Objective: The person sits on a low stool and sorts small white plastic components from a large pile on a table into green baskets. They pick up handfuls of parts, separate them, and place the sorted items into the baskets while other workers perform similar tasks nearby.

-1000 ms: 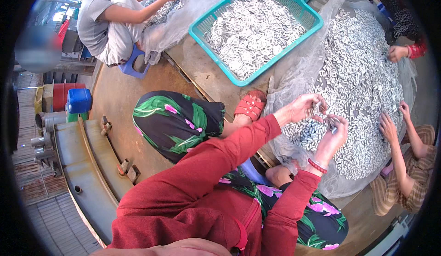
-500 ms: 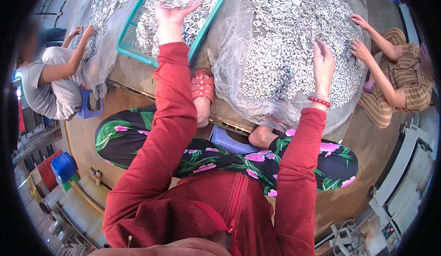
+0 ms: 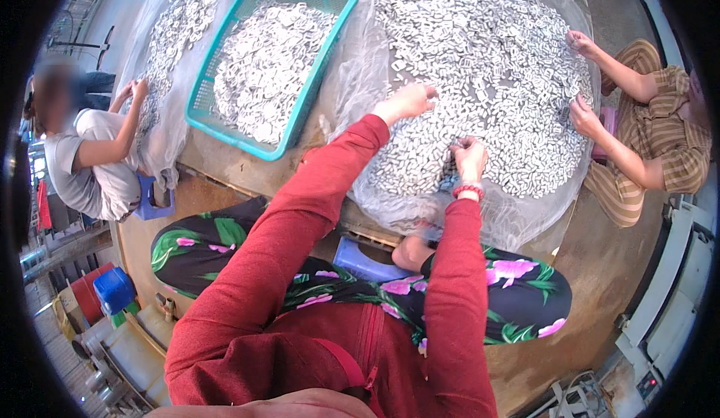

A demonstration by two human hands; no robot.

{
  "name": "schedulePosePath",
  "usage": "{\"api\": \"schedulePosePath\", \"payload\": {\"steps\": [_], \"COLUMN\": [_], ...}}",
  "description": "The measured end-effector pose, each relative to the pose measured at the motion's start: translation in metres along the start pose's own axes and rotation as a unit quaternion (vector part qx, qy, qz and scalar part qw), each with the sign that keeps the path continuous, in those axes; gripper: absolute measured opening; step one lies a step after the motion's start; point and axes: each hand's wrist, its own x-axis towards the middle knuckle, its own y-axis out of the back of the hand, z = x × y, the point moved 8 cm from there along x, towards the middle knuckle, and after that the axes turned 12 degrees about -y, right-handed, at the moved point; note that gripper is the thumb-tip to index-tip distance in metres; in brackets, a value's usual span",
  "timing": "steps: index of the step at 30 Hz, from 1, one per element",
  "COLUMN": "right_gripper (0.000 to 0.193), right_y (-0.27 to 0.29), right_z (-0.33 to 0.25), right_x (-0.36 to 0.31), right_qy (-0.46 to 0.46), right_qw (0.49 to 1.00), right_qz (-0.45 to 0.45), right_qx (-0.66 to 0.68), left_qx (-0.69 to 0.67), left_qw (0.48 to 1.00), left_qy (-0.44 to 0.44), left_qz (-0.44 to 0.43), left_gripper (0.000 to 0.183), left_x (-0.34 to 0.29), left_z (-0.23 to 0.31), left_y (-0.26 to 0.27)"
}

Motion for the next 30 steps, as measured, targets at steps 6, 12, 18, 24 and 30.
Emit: {"api": "schedulePosePath", "payload": {"steps": [6, 12, 18, 24, 30], "right_gripper": [0.02, 0.032, 0.034, 0.042, 0.049], "right_y": [0.044, 0.06, 0.047, 0.027, 0.012], "right_z": [-0.008, -0.029, -0.054, -0.054, -0.058], "right_x": [-0.01, -0.024, -0.052, -0.074, -0.095], "right_qy": [0.001, -0.033, -0.02, -0.023, -0.065], "right_qw": [0.903, 0.734, 0.682, 0.712, 0.6], "right_qz": [-0.079, -0.218, -0.303, -0.326, -0.395], "right_qx": [0.423, 0.642, 0.665, 0.622, 0.693], "left_qx": [0.009, -0.23, -0.281, -0.25, -0.338], "left_qw": [1.0, 0.97, 0.958, 0.963, 0.94], "left_qy": [-0.011, 0.075, 0.049, 0.092, 0.041], "left_qz": [-0.009, 0.008, 0.012, 0.033, -0.038], "left_gripper": [0.04, 0.035, 0.033, 0.024, 0.017], "left_x": [0.004, -0.037, -0.06, -0.074, -0.084], "left_z": [-0.001, 0.015, 0.03, 0.035, 0.041], "left_y": [-0.031, 0.005, 0.012, 0.021, 0.011]}}
